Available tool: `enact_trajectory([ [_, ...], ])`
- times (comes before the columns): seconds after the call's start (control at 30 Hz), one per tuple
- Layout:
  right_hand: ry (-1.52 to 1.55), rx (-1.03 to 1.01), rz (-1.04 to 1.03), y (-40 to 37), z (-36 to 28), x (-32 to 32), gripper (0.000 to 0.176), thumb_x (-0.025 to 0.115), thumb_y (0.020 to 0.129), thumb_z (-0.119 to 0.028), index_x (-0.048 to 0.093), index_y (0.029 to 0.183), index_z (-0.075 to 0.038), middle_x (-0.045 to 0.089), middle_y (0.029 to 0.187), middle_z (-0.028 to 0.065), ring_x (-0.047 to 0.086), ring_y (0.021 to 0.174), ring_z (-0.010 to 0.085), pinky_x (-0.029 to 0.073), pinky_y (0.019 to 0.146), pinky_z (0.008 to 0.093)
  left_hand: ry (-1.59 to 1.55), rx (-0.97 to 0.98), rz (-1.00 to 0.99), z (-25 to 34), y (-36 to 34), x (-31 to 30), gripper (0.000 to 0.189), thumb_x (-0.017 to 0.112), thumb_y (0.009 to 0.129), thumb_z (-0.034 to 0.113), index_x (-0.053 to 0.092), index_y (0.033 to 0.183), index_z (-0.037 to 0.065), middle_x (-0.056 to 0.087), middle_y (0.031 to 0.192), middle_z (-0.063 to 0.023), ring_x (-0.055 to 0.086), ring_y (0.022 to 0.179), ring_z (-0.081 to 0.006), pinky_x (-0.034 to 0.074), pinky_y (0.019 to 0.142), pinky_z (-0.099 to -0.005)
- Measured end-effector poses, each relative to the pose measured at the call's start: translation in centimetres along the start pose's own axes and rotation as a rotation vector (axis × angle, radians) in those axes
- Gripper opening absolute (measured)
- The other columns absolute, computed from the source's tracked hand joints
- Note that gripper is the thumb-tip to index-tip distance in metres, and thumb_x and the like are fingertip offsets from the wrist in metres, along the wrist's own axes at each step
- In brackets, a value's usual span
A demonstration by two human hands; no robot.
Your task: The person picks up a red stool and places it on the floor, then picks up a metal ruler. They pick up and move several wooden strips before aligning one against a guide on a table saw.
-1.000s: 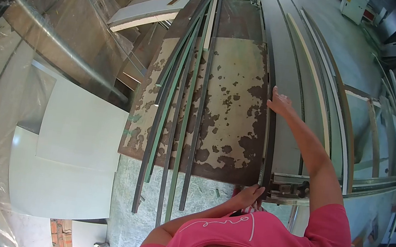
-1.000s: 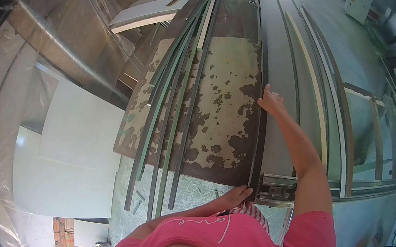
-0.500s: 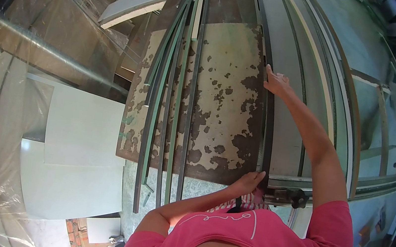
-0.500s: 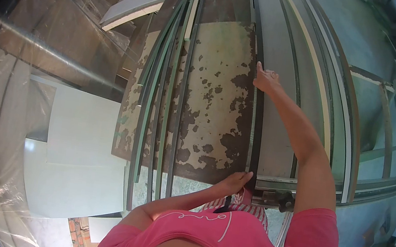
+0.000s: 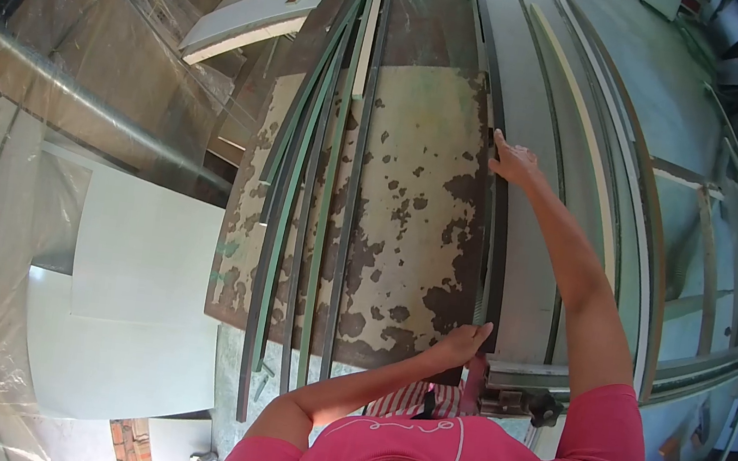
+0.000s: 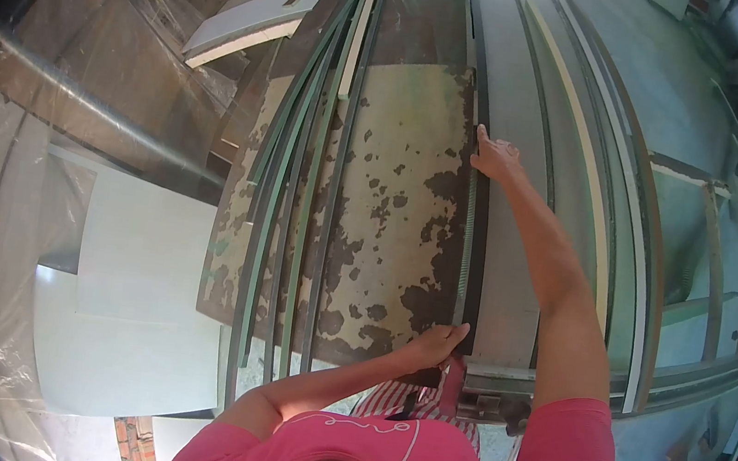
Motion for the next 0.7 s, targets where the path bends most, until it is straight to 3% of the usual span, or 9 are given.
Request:
enact_trajectory([
  [0.33,-0.032,0.013,0.019,3.9,0.1,-0.2,0.073,0.051,0.081,-0.037,0.012,0.139,-0.016,0.055,0.108,0.0183,0.052,0.101,0.0334,0.042,0.083,0.0417,-0.037,-0.069,-0.078,1.1,2.9,-2.9,0.054,0.029,0.092,0.045,0.049,0.096,-0.005,0.060,0.064,-0.0106,0.046,0.041,-0.0107,0.040,0.041,-0.0245],
  [0.4,-0.114,-0.038,0.130,5.6,0.8,0.5,0.074,0.049,0.083,-0.039,0.007,0.139,-0.013,0.060,0.095,0.0162,0.057,0.087,0.0331,0.045,0.072,0.0441,-0.045,-0.080,-0.096,1.8,3.4,-3.6,0.054,0.029,0.092,0.045,0.048,0.100,-0.005,0.062,0.067,-0.0115,0.046,0.041,-0.0101,0.040,0.041,-0.0237],
  [0.7,-0.093,0.019,0.102,10.2,0.8,-1.7,0.072,0.050,0.083,-0.039,0.009,0.138,-0.020,0.058,0.100,0.0173,0.056,0.091,0.0356,0.044,0.075,0.0466,-0.103,-0.113,-0.159,3.9,7.0,-6.7,0.052,0.029,0.092,0.044,0.050,0.101,-0.003,0.062,0.068,-0.0094,0.046,0.042,-0.0091,0.040,0.042,-0.0227],
])
Point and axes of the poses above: each hand's wrist, its own y-axis towards the middle knuckle, its own x-axis out of the palm, z = x × y, the point moved 1 cm from there along y, towards the middle knuckle
